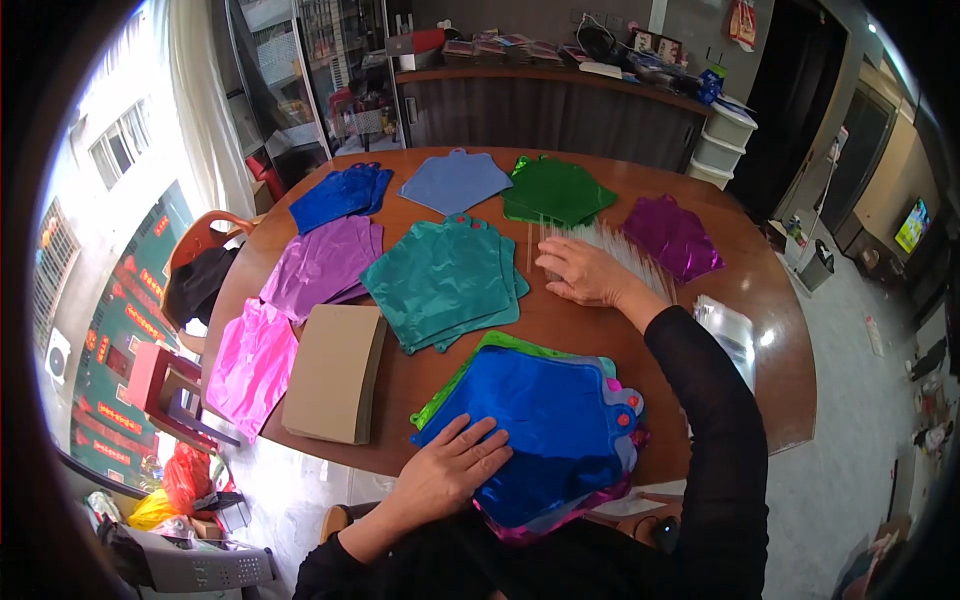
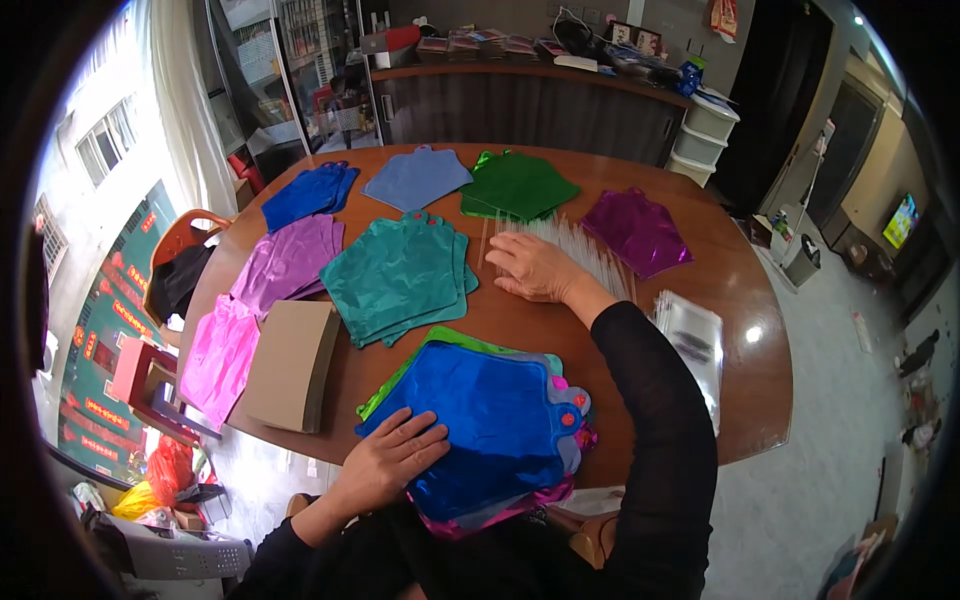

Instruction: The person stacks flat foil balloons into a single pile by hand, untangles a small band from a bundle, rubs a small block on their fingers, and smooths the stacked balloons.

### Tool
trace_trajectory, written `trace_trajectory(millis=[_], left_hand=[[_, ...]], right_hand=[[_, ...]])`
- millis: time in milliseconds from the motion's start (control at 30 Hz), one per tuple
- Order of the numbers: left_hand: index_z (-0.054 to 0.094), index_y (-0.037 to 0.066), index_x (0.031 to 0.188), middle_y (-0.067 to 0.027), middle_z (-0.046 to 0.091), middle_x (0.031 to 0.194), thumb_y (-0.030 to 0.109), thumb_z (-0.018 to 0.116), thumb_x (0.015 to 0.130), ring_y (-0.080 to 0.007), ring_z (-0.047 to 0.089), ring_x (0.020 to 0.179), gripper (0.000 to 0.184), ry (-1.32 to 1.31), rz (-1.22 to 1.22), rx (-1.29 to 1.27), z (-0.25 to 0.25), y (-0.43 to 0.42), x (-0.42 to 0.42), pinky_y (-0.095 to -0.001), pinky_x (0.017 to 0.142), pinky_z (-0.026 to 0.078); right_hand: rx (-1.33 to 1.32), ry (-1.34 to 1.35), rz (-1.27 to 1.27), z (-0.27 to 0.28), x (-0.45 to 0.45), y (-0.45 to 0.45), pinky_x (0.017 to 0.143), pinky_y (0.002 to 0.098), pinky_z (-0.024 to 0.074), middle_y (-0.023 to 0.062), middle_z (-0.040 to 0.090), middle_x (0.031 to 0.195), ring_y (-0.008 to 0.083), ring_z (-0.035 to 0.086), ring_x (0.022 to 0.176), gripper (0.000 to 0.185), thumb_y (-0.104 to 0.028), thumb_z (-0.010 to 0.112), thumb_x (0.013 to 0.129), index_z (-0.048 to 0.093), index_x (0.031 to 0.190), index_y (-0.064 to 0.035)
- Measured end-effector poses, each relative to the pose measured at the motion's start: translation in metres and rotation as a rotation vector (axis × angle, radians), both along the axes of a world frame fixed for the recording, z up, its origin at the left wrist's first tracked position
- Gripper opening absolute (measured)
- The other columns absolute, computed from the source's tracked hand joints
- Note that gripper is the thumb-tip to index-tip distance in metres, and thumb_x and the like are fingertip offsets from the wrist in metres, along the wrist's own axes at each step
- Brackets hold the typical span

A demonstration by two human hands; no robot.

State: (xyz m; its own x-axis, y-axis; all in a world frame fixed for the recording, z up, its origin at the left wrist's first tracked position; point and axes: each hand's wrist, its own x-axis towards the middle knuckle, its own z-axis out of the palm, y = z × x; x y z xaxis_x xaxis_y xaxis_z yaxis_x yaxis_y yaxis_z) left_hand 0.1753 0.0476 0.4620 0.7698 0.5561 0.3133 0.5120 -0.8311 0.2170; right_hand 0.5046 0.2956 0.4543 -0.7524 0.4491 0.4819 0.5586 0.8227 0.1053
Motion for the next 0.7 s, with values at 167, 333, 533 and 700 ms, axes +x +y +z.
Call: trace_trajectory(millis=[167,333,533,700], left_hand=[[0.068,0.006,0.127,-0.007,0.065,0.139,0.015,0.064,0.094,-0.0272,0.053,0.138,0.035,-0.002,0.004,0.007,0.0,-0.002,0.001,-0.0462,0.117,0.039],[0.067,0.005,0.125,-0.0078,0.065,0.136,0.015,0.061,0.094,-0.0283,0.055,0.135,0.033,-0.007,-0.019,0.031,0.0,-0.002,0.002,-0.046,0.116,0.04],[0.066,0.004,0.122,-0.0076,0.065,0.134,0.015,0.059,0.093,-0.0285,0.056,0.132,0.031,-0.009,-0.057,0.044,0.004,0.008,0.004,-0.0452,0.114,0.041],[0.066,0.004,0.122,-0.0074,0.065,0.135,0.016,0.059,0.092,-0.0284,0.057,0.13,0.032,-0.016,-0.08,0.058,0.002,0.01,0.005,-0.045,0.113,0.041]], right_hand=[[0.03,0.083,-0.063,0.03,-0.003,-0.059,0.107,0.0393,0.0448,0.014,0.055,0.138,0.0325,0.054,0.126,0.03,-0.015,0.065,0.092,0.061,0.12,-0.0042],[-0.211,0.162,-0.2,0.057,-0.003,-0.148,0.108,0.0389,0.0447,0.0152,0.053,0.143,0.0328,0.053,0.129,0.033,-0.013,0.063,0.094,0.061,0.125,-0.0011],[-0.427,0.099,-0.221,0.04,0.0,-0.199,0.105,0.038,0.0451,0.0151,0.058,0.136,0.0326,0.055,0.125,0.029,-0.011,0.062,0.094,0.063,0.121,-0.0018],[-0.228,0.021,-0.123,0.037,-0.028,-0.165,0.103,0.0381,0.046,0.014,0.062,0.129,0.0314,0.058,0.12,0.029,-0.009,0.065,0.088,0.064,0.117,-0.003]])
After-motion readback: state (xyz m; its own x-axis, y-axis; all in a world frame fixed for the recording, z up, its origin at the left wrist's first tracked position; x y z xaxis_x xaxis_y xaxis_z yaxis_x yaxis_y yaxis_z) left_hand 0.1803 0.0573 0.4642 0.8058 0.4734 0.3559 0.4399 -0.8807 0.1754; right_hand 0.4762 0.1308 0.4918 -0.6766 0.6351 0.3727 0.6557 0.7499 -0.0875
